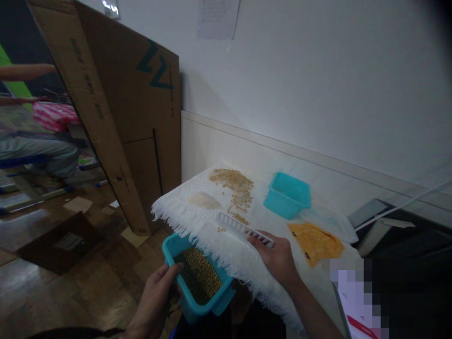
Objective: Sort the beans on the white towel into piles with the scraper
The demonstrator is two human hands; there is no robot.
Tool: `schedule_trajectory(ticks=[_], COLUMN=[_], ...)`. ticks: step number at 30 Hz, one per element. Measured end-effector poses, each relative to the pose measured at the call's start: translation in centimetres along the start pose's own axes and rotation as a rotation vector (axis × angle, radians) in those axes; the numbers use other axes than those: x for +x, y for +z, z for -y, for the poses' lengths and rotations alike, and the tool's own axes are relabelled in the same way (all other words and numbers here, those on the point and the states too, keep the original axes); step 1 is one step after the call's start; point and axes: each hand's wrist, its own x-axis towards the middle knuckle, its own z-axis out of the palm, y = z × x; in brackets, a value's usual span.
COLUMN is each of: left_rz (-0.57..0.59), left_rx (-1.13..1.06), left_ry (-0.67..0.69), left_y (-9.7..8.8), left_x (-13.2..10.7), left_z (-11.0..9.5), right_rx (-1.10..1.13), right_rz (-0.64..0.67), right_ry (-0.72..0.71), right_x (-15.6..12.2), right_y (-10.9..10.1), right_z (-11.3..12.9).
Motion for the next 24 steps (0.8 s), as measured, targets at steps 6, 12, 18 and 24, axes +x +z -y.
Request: schedule_trajectory(ticks=[6,12,18,24], left_rz=[0.012,-0.020,0.021,0.002], left_rx=[0.017,0.012,0.018,0.030], left_ry=[-0.009,-0.012,-0.007,-0.047], left_y=[-0.3,-0.1,0.2,0.6], left_x=[0.4,0.7,0.1,-0.6], left_z=[0.4,0.7,0.3,-0.4], right_rx=[0.063,0.053,-0.321,-0.375], right_rz=[0.032,-0.001,-0.415,-0.371], right_ry=[-0.053,-0.015,0.126,0.074], right_x=[-2.9,-4.0,-2.6,-3.5], right_y=[0.7,-0.1,-3.2,-3.3], right_z=[1.9,2.7,-0.9,-2.2])
